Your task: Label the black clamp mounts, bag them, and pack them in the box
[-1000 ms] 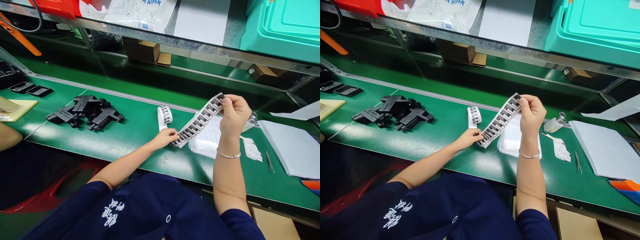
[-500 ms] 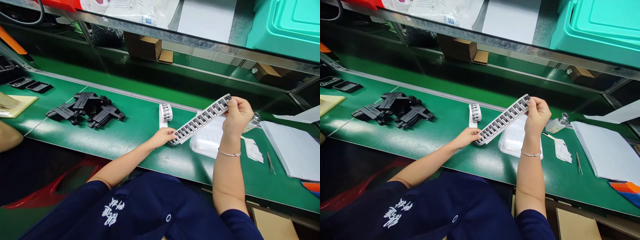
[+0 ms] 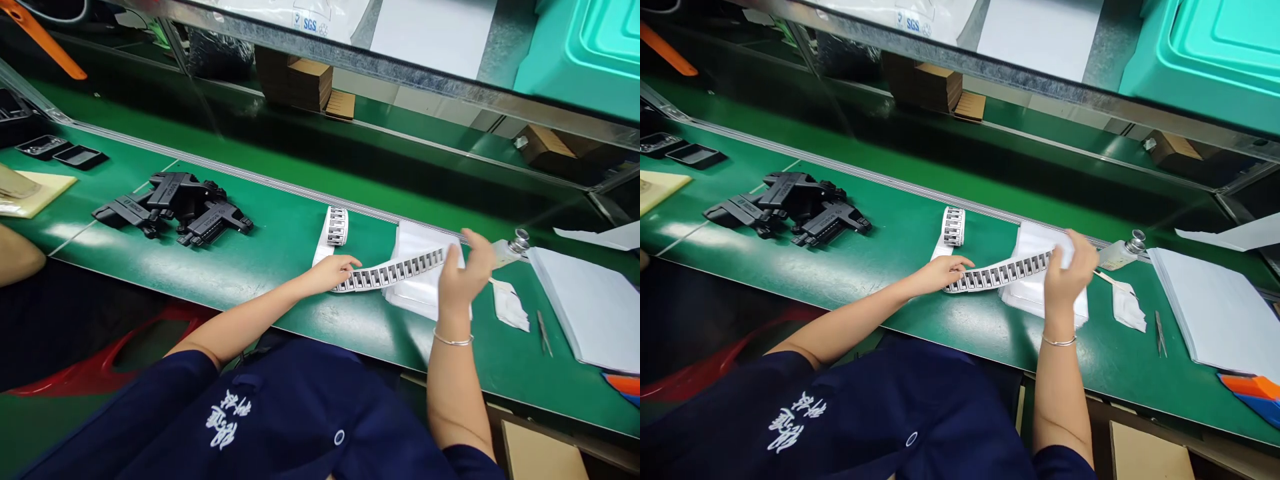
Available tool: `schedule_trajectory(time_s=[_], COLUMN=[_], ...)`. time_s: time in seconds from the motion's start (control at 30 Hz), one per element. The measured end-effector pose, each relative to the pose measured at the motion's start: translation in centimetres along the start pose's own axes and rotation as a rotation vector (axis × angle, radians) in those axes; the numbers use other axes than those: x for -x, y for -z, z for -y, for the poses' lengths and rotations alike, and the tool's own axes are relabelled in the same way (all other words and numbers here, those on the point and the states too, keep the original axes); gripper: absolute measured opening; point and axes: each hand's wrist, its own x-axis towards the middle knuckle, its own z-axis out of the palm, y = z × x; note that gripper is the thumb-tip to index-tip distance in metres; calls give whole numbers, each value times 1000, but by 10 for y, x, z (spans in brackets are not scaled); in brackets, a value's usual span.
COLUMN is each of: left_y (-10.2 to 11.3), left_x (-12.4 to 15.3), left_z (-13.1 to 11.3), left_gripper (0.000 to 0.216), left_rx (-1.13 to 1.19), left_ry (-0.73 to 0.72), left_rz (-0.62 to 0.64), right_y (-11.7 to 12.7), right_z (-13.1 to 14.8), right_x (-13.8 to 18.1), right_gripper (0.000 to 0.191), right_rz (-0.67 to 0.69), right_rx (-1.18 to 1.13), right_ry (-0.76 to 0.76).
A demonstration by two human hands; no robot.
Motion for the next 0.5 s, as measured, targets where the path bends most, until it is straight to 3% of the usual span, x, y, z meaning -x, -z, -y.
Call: schedule_trajectory(time_s=[0.07, 0.1, 0.17, 0.2, 0.33, 0.43, 0.5], left_y=[-5, -8, -12, -14, -15, -13, -13], left_x=[0, 0, 1, 1, 4, 10, 16], left_z=[0, -1, -1, 0, 1, 1, 1], left_gripper=[37, 36, 35, 35, 39, 34, 23], left_rx=[-119, -163, -237, -267, -357, -455, -529], left_ry=[-40, -59, -74, -73, -79, -64, -68], left_rz=[28, 39, 56, 64, 58, 7, -35], right_y=[-9, -16, -30, -37, -47, -43, -38], right_z=[20, 31, 46, 50, 52, 51, 54], right_x=[21, 32, 50, 56, 66, 66, 70], right_gripper=[21, 19, 13, 11, 6, 9, 12], right_rz=[393, 618, 951, 1044, 1119, 1077, 980], right_rx=[25, 28, 66, 95, 151, 162, 147], right_ry=[219, 257, 225, 183, 102, 95, 127])
